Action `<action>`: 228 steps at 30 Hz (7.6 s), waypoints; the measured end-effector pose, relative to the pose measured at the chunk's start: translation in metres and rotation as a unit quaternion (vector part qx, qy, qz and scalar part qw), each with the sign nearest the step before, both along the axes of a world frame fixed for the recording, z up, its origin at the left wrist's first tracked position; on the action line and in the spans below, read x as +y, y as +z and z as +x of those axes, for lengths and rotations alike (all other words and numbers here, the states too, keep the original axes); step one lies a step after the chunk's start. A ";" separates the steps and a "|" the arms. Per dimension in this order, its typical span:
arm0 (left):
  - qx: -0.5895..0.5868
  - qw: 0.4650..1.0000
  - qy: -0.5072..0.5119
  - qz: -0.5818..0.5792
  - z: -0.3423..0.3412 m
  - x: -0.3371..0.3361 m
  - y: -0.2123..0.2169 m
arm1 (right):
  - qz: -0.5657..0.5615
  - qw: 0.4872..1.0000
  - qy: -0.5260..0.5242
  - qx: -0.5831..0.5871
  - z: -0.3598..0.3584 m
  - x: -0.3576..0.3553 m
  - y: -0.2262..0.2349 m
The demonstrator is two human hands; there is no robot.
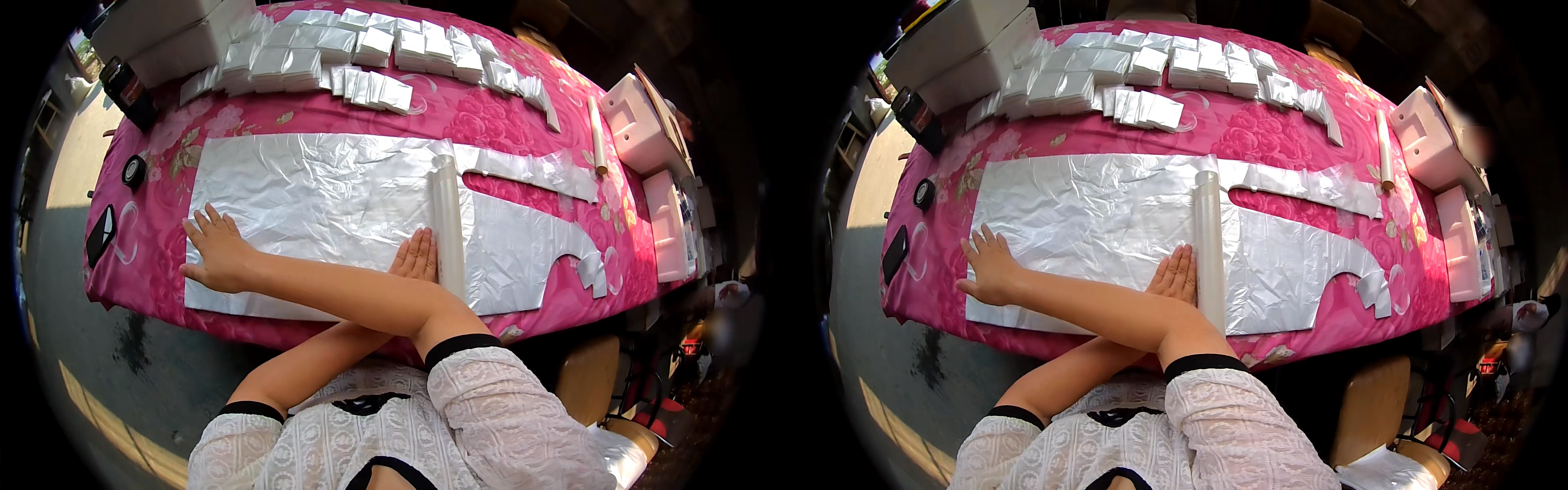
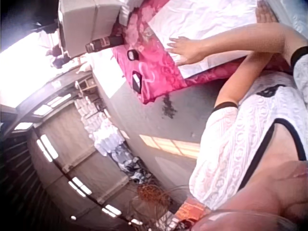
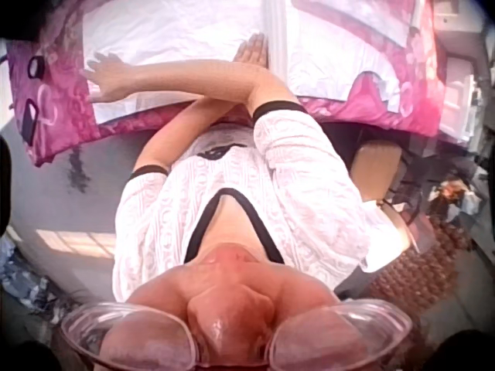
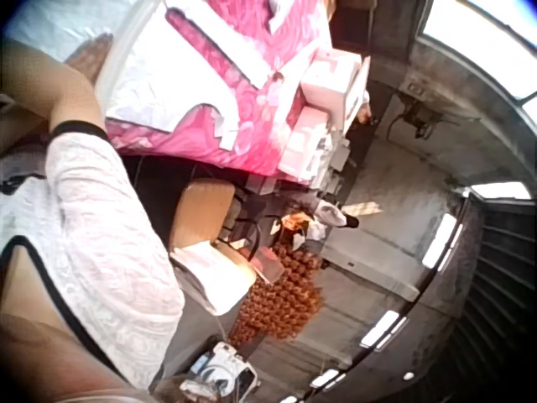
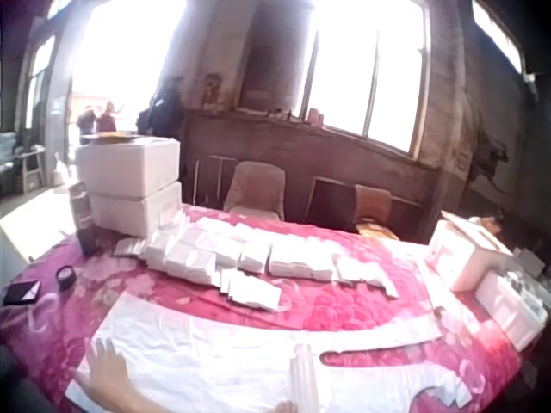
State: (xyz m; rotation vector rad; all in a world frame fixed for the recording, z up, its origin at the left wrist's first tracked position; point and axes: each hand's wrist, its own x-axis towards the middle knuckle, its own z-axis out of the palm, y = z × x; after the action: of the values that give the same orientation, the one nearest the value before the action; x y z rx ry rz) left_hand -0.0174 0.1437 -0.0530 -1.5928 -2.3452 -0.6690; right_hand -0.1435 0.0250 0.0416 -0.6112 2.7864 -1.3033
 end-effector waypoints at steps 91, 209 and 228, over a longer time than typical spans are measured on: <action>-0.836 0.524 0.065 0.148 0.001 -0.174 0.115 | -0.693 0.681 -0.145 -0.185 0.079 0.122 0.020; 0.065 0.970 -0.122 -0.202 0.030 -0.115 0.041 | 0.203 0.964 -0.133 0.107 0.188 0.233 -0.002; -0.054 0.962 -0.223 -0.149 0.010 -0.137 0.052 | 0.156 0.981 -0.041 0.111 0.123 0.242 -0.007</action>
State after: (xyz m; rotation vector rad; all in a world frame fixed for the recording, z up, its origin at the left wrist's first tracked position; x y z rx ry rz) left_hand -0.0077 0.0065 -0.0007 -2.3124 -2.2565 -0.5086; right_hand -0.0208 0.2667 0.0350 -0.6658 3.1327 -0.8225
